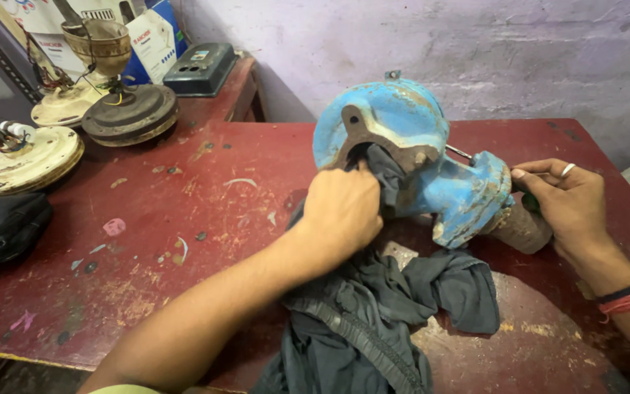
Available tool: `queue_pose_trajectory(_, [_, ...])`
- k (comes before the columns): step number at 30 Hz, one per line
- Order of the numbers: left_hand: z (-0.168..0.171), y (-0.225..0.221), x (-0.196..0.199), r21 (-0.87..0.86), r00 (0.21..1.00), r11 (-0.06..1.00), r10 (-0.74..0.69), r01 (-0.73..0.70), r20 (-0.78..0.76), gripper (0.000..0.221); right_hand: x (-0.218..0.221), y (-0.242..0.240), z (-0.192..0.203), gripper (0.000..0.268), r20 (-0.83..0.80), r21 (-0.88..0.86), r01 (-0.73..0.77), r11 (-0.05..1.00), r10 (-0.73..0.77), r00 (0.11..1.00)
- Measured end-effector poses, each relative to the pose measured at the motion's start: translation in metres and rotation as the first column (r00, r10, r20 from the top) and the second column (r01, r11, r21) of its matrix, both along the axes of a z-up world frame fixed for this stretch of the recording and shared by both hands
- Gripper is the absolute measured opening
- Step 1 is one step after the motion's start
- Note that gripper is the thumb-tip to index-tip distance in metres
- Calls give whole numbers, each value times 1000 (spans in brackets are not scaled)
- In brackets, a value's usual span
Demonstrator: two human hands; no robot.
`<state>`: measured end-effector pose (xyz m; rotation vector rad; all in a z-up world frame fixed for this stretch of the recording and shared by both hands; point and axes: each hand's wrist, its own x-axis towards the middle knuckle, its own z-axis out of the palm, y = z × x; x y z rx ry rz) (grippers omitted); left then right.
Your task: The person cleans a blue mechanical part using a green-handled screwdriver to scrape residue and a dark cloth to wipe surfaces. They rotate the part to access different areas and continue scraping and wiping throughout the clip.
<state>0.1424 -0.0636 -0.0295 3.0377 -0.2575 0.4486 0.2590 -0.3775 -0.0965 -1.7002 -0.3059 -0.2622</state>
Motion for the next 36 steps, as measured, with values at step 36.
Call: queue_pose_trajectory(36, [33,14,-31,-39,902,990,-107,136,418,15,8,-3,-6,11,-3,51,-76,996,76,997])
